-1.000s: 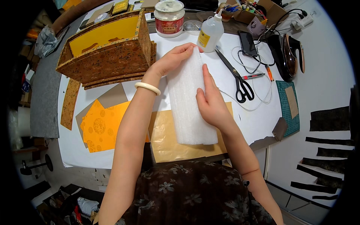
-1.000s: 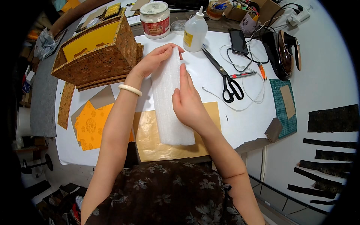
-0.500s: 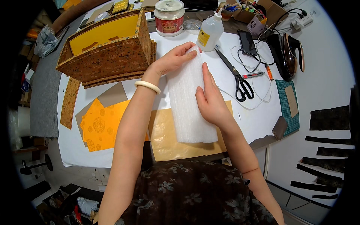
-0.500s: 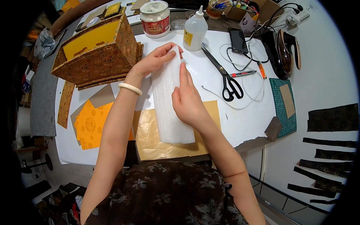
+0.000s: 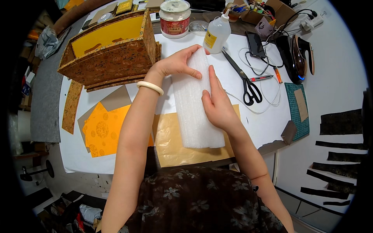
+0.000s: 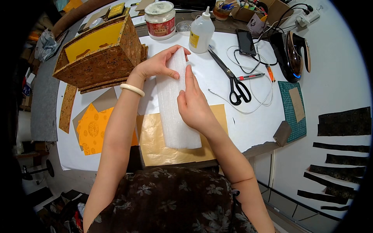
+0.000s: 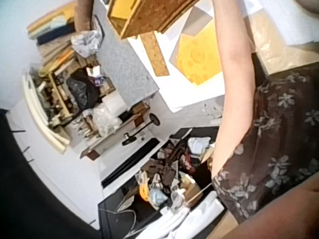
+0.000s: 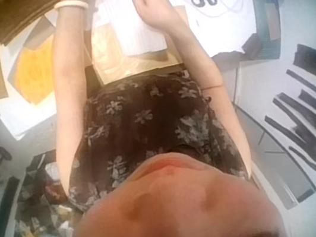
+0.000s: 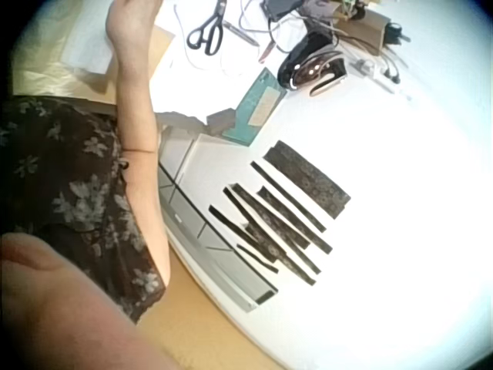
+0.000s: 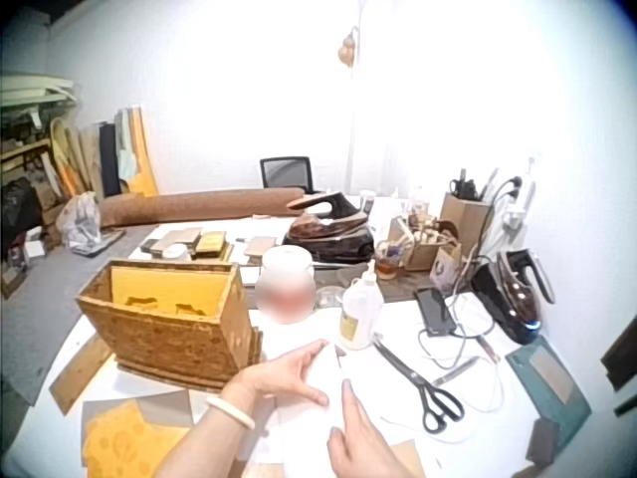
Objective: The person applies liquid adhesive from a squeeze bottle onto a white foam sheet and then presses it onto another foam piece. They repeat this process, applying glue to the edges and pressing the sheets together to form a larger assembly.
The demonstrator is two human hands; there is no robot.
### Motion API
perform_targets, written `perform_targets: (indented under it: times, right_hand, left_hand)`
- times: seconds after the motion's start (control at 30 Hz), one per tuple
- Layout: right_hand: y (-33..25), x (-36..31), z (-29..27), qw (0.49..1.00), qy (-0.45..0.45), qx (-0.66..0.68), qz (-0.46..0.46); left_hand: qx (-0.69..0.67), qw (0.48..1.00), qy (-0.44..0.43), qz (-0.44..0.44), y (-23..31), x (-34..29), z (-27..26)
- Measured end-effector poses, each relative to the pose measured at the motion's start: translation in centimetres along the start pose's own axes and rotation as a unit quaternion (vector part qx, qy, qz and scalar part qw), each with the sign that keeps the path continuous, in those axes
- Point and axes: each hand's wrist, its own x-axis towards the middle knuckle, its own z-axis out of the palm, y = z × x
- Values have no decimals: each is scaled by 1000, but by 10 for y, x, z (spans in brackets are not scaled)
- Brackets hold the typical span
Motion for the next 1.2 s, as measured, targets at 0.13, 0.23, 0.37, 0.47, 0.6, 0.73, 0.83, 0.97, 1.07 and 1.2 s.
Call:
perform_targets:
  times: [0.13, 0.23, 0.37, 0.47, 0.6, 0.73, 0.83, 0.97, 1.07, 1.2]
  right_hand:
    - [3, 0, 0, 1000, 4, -7, -4]
    - [3, 0, 0, 1000, 5, -11, -5]
    - [2, 0, 1, 1000, 9, -20, -12]
    - [2, 0, 1, 1000, 10, -27, -10]
    - [2, 0, 0, 1000, 9, -21, -1]
    - [1, 0, 1, 1000, 7, -17, 5]
    - [0, 0, 0, 1000, 6, -10, 9]
    - [-1, 0, 1, 1000, 1, 7, 20]
    - [-2, 1, 0, 1000, 2, 0, 12]
    - [-1, 1, 0, 1000, 2, -16, 1]
  left_hand:
    - [4, 1000, 6, 9, 0, -1, 1]
    - [16, 1000, 5, 10, 1, 0, 2]
    - [17, 1000, 12, 10, 0, -1, 1]
    - [17, 1000, 13, 11, -1, -1, 1]
    - [19, 1000, 16, 7, 1, -1, 2]
    - [13, 1000, 18, 8, 0, -1, 3]
    - [9, 1000, 12, 7, 2, -2, 3]
    - [28, 999, 18, 33, -2, -2, 3]
    - [12, 999, 18, 24, -1, -2, 4]
    - [13, 999, 32, 7, -4, -2, 4]
